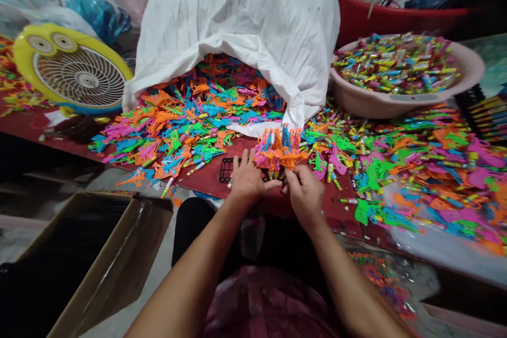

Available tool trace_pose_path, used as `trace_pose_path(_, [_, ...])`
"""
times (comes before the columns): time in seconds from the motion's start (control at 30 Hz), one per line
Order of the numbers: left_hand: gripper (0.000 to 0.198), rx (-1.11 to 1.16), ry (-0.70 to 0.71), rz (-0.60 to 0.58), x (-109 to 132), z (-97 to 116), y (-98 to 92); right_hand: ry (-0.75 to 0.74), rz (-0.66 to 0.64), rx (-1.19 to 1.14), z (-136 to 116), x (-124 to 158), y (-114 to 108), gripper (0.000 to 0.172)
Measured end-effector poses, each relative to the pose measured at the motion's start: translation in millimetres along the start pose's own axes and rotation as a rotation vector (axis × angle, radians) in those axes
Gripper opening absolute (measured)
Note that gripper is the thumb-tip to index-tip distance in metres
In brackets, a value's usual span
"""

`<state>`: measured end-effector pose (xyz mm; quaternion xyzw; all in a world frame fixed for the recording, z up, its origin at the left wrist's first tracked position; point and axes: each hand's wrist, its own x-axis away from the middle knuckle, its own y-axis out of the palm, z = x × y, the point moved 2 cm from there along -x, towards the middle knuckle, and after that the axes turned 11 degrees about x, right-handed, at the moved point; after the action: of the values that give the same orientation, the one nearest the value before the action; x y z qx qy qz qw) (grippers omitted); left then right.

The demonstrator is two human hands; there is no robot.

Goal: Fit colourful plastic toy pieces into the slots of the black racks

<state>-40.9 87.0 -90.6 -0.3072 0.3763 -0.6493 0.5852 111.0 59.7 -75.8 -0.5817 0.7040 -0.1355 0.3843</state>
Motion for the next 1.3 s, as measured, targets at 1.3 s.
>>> trace_pose_path(1.3, [0.080, -0.070, -0.113, -0.060, -0.7, 14.4, -8.2, 0.102, 0.131, -0.270, -3.5, -56.4, -91.0, 0.026])
